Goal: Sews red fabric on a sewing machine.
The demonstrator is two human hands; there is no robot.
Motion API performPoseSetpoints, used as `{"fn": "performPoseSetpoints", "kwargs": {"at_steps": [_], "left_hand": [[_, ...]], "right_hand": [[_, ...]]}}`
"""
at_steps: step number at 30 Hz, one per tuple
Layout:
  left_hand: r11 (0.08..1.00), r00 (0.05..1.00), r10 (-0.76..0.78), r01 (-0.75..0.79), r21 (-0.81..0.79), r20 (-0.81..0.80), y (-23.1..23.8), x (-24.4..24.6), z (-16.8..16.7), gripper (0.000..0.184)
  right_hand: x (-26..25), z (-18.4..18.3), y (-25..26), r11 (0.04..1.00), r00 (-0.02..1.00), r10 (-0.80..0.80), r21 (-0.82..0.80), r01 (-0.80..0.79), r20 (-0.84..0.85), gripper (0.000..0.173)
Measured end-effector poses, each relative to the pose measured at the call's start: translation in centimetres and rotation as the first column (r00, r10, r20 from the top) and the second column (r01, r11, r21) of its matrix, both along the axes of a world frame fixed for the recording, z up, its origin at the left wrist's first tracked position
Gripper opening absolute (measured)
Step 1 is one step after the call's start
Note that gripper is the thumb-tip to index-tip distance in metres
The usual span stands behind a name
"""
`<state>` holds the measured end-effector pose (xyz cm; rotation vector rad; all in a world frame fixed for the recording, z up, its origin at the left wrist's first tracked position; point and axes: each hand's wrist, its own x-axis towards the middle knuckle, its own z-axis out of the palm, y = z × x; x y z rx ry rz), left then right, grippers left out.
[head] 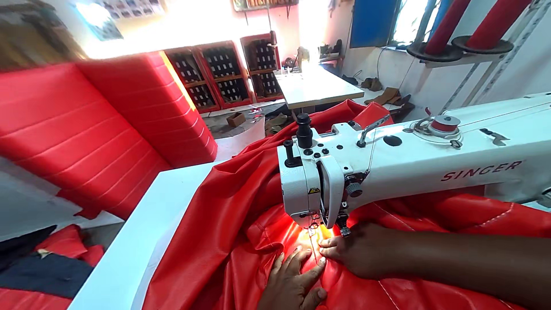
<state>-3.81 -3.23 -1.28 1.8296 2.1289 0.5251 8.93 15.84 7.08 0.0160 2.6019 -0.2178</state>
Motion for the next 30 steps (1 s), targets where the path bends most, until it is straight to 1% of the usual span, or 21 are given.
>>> {"fn": "performPoseSetpoints", "kwargs": {"at_steps": [2, 5, 6, 8, 10, 13, 16, 17, 19, 20, 21, 23, 24, 25, 28, 30], "left_hand": [[0.999, 1.0, 0.013, -0.013, 0.036, -0.009, 0.4, -0.3, -0.3, 0.068], [0.999, 0.999, 0.039, -0.039, 0.02, -0.022, 1.5, -1.1, -0.4, 0.075], [0.999, 0.999, 0.039, -0.039, -0.011, -0.02, 1.8, -1.3, -0.2, 0.076], [0.997, 0.999, 0.038, -0.039, -0.068, -0.013, 2.2, -1.7, 0.2, 0.076], [0.996, 0.998, 0.045, -0.048, -0.074, -0.032, 2.5, -2.0, 0.0, 0.078], [0.995, 0.998, 0.054, -0.058, -0.086, -0.045, 3.3, -2.5, -0.1, 0.076], [0.997, 0.998, 0.042, -0.046, -0.055, -0.056, 3.6, -2.9, -0.2, 0.077], [1.0, 0.998, 0.024, -0.023, 0.004, -0.057, 3.4, -2.9, -0.4, 0.077], [0.972, 0.996, -0.071, 0.079, 0.222, -0.045, 2.9, -3.0, -1.3, 0.071], [0.944, 0.989, -0.149, 0.148, 0.294, -0.017, 2.6, -3.1, -1.7, 0.069], [0.928, 0.973, -0.229, 0.208, 0.31, 0.031, 2.3, -3.4, -1.9, 0.068], [0.927, 0.946, -0.308, 0.275, 0.255, 0.102, 2.0, -4.0, -1.6, 0.069], [0.932, 0.939, -0.322, 0.292, 0.213, 0.119, 1.9, -4.1, -1.4, 0.07], [0.935, 0.936, -0.33, 0.307, 0.178, 0.121, 1.8, -4.1, -1.2, 0.07], [0.939, 0.941, -0.328, 0.315, 0.139, 0.085, 1.5, -3.8, -1.0, 0.072], [0.938, 0.952, -0.305, 0.292, 0.188, 0.039, 1.1, -3.6, -1.2, 0.074]], "right_hand": [[-0.1, -0.1, 0.1, 0.999, 0.999, -0.033, 0.018, 0.033, 0.011, 0.05], [-0.3, -0.7, 0.4, 0.995, 0.996, -0.086, 0.054, 0.085, 0.01, 0.05], [-0.4, -0.8, 0.5, 0.993, 0.994, -0.104, 0.065, 0.103, 0.016, 0.049], [-0.6, -0.6, 0.8, 0.986, 0.988, -0.153, 0.066, 0.153, -0.001, 0.041], [-0.9, 0.0, 1.1, 0.977, 0.978, -0.206, 0.054, 0.205, 0.014, 0.036], [-0.9, -0.7, 2.2, 0.975, 0.973, -0.215, 0.043, 0.22, -0.084, 0.033], [-0.9, -0.8, 2.8, 0.985, 0.979, -0.145, 0.071, 0.156, -0.14, 0.028], [-0.7, -0.9, 3.0, 0.989, 0.98, -0.117, 0.069, 0.129, -0.163, 0.028], [-0.2, -1.7, 3.4, 0.997, 0.967, -0.052, 0.037, 0.063, -0.248, 0.029], [0.0, -2.2, 3.5, 1.0, 0.952, -0.008, 0.014, 0.012, -0.307, 0.032], [0.3, -2.3, 3.5, 0.999, 0.94, 0.042, -0.006, -0.047, -0.338, 0.033], [0.5, -1.9, 3.1, 0.977, 0.927, 0.199, -0.014, -0.215, -0.316, 0.049], [0.5, -1.7, 2.8, 0.966, 0.926, 0.244, -0.016, -0.259, -0.288, 0.056], [0.4, -1.5, 2.5, 0.961, 0.931, 0.256, -0.032, -0.273, -0.26, 0.058], [0.3, -1.6, 2.5, 0.963, 0.943, 0.252, -0.042, -0.267, -0.218, 0.054], [0.2, -1.6, 2.7, 0.973, 0.961, 0.207, -0.068, -0.223, -0.185, 0.052]]}}
